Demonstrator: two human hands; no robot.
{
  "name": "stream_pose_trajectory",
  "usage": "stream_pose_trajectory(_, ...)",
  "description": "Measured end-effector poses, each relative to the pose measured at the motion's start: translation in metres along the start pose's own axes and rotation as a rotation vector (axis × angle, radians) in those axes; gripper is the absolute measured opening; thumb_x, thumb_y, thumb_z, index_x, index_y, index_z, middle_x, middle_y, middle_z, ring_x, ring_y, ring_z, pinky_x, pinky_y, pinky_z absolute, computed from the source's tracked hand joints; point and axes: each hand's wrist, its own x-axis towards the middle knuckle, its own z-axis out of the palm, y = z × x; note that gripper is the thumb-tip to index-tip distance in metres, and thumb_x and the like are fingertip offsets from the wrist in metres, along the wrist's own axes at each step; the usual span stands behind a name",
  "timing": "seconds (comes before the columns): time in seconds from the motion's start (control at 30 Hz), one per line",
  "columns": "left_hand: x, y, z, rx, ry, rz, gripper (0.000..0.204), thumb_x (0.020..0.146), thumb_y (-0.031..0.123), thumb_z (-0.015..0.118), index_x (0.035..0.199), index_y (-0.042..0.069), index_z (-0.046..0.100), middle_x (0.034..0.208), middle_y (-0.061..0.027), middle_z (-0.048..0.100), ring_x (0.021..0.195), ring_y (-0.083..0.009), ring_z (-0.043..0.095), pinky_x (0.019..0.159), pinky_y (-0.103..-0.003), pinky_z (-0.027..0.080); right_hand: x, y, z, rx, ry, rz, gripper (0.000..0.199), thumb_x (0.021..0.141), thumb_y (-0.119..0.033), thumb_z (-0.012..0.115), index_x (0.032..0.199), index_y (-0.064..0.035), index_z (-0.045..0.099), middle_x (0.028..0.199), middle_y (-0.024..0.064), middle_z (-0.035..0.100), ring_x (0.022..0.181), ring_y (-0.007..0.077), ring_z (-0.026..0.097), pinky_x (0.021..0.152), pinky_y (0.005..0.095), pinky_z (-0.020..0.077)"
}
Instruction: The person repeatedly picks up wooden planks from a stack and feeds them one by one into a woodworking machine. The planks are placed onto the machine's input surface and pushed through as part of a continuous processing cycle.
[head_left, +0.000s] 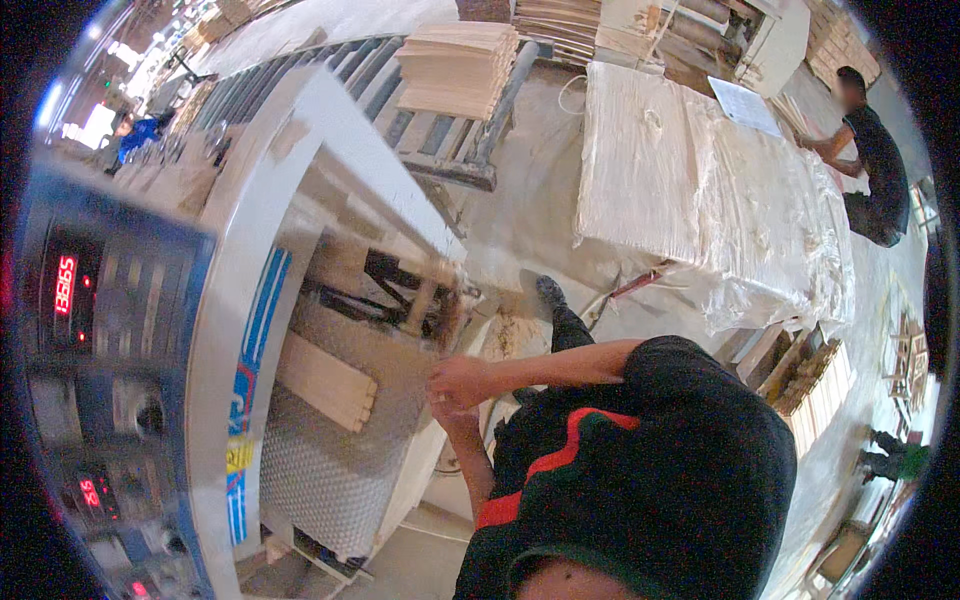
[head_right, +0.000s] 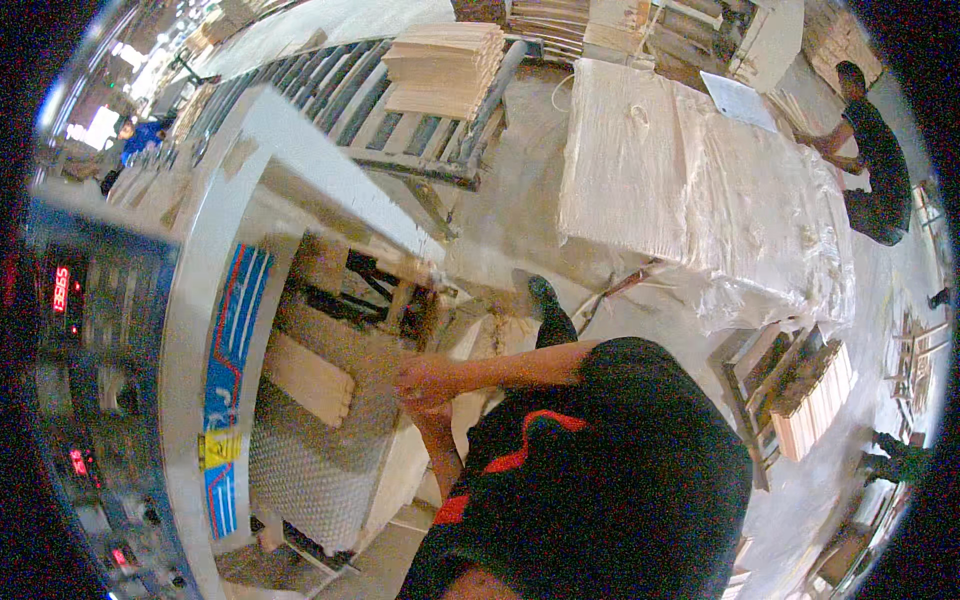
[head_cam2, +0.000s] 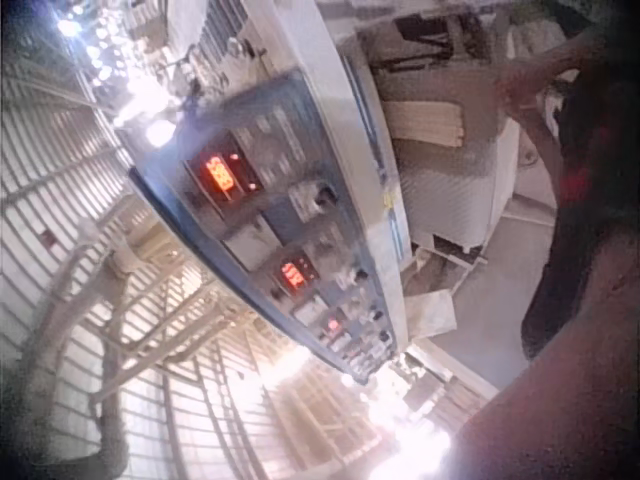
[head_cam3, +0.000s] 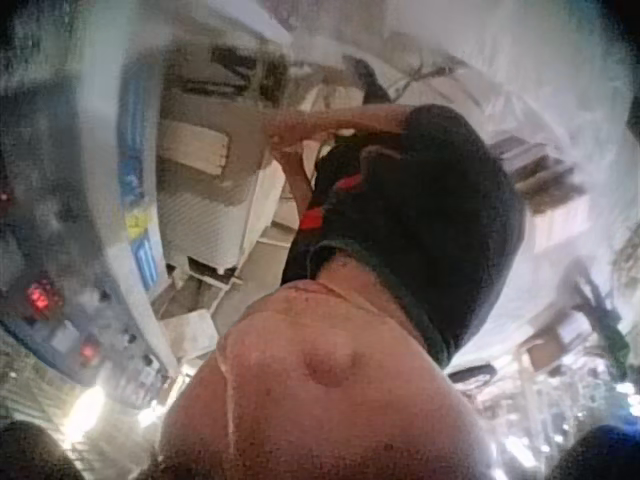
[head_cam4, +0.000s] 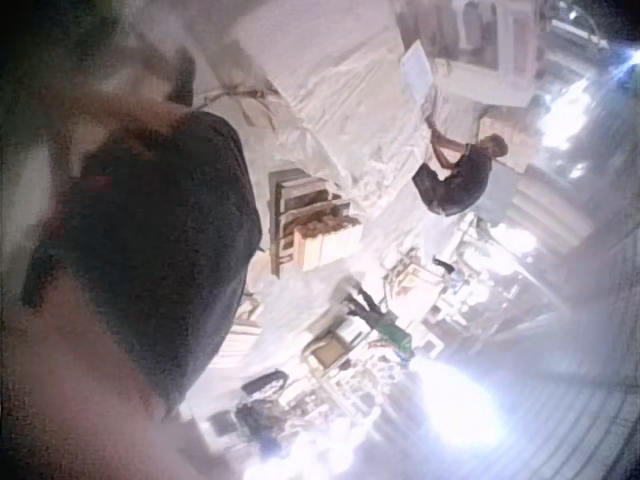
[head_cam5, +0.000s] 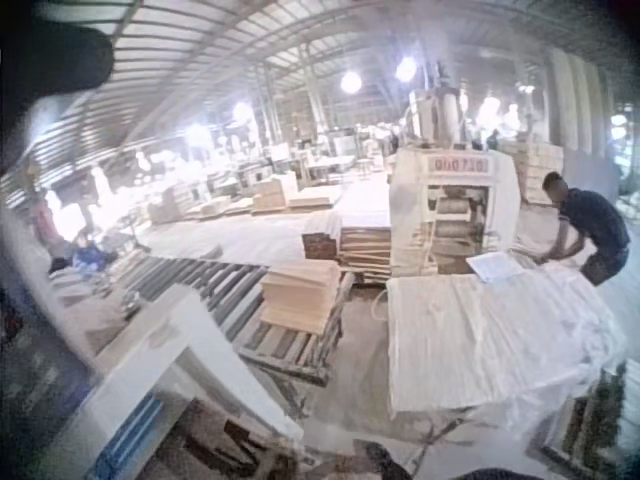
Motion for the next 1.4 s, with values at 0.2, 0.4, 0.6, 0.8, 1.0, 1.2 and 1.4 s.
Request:
stream_pose_trajectory(0.2, 0.023, -0.024, 0.031, 0.048, 0.326, -0.189, 0.039, 0.09, 0.039, 0.048, 0.105, 0.003, 0.053, 0.104, -0.013, 0.057, 0.09, -0.0274, 0.055, 0.081, -0.044, 0.048, -0.076, 0.198, -0.152, -0.188, 0.495, 0.491, 0.043, 0.07, -0.041, 0.07, 0.098, -0.0094, 0.061, 0.099, 0.0138, 0.061, 0.093, 0.031, 0.058, 0.083, 0.0406, 0.0458)
stream_pose_trajectory(0.4, 0.047, -0.071, 0.107, 0.455, 0.463, -0.195, 0.045, 0.09, 0.038, 0.049, 0.121, 0.006, 0.045, 0.117, -0.0127, 0.051, 0.101, -0.03, 0.053, 0.086, -0.043, 0.046, -0.01, 0.392, -0.311, -0.407, 0.571, 0.906, 0.101, 0.062, -0.058, 0.072, 0.138, -0.006, 0.032, 0.135, 0.027, 0.035, 0.124, 0.0466, 0.03, 0.101, 0.0565, 0.0267)
stream_pose_trajectory(0.6, 0.04, -0.101, 0.145, 0.578, 0.488, -0.137, 0.044, 0.093, 0.038, 0.045, 0.125, 0.007, 0.042, 0.125, -0.0185, 0.046, 0.11, -0.0342, 0.049, 0.094, -0.046, 0.041, 0.048, 0.528, -0.346, -0.37, 0.648, 1.057, 0.116, 0.054, -0.057, 0.077, 0.142, -0.0074, 0.019, 0.143, 0.0275, 0.02, 0.128, 0.0473, 0.023, 0.1, 0.063, 0.023)
stream_pose_trajectory(0.8, 0.033, -0.121, 0.165, 0.415, 0.674, -0.04, 0.042, 0.092, 0.035, 0.047, 0.123, 0.007, 0.043, 0.124, -0.0184, 0.047, 0.109, -0.0355, 0.049, 0.096, -0.047, 0.039, 0.068, 0.533, -0.329, -0.321, 0.587, 1.153, 0.114, 0.055, -0.052, 0.078, 0.141, -0.0062, 0.02, 0.141, 0.0251, 0.022, 0.13, 0.0446, 0.022, 0.1, 0.0644, 0.0193)
stream_pose_trajectory(1.0, 0.036, -0.133, 0.18, 0.468, 0.524, 0.016, 0.044, 0.091, 0.038, 0.048, 0.122, 0.008, 0.044, 0.122, -0.0179, 0.049, 0.107, -0.035, 0.051, 0.092, -0.046, 0.042, 0.069, 0.549, -0.345, -0.408, 0.811, 0.97, 0.113, 0.052, -0.049, 0.079, 0.14, -0.0062, 0.022, 0.141, 0.0247, 0.024, 0.128, 0.0451, 0.025, 0.101, 0.0613, 0.0206)
stream_pose_trajectory(1.2, 0.052, -0.147, 0.186, 0.464, 0.703, -0.032, 0.047, 0.093, 0.037, 0.045, 0.128, 0.007, 0.038, 0.124, -0.0183, 0.048, 0.108, -0.0352, 0.051, 0.09, -0.048, 0.043, 0.078, 0.553, -0.335, -0.396, 0.717, 1.107, 0.113, 0.05, -0.048, 0.08, 0.138, -0.0057, 0.024, 0.136, 0.0253, 0.03, 0.121, 0.0442, 0.032, 0.099, 0.0557, 0.025)
stream_pose_trajectory(1.4, 0.057, -0.143, 0.183, 0.503, 0.677, -0.011, 0.045, 0.094, 0.033, 0.042, 0.13, 0.006, 0.037, 0.123, -0.0201, 0.049, 0.104, -0.0363, 0.055, 0.086, -0.048, 0.047, 0.09, 0.533, -0.325, -0.383, 0.677, 1.144, 0.117, 0.049, -0.053, 0.079, 0.14, -0.0065, 0.021, 0.133, 0.0293, 0.03, 0.118, 0.0445, 0.034, 0.095, 0.0598, 0.0243)
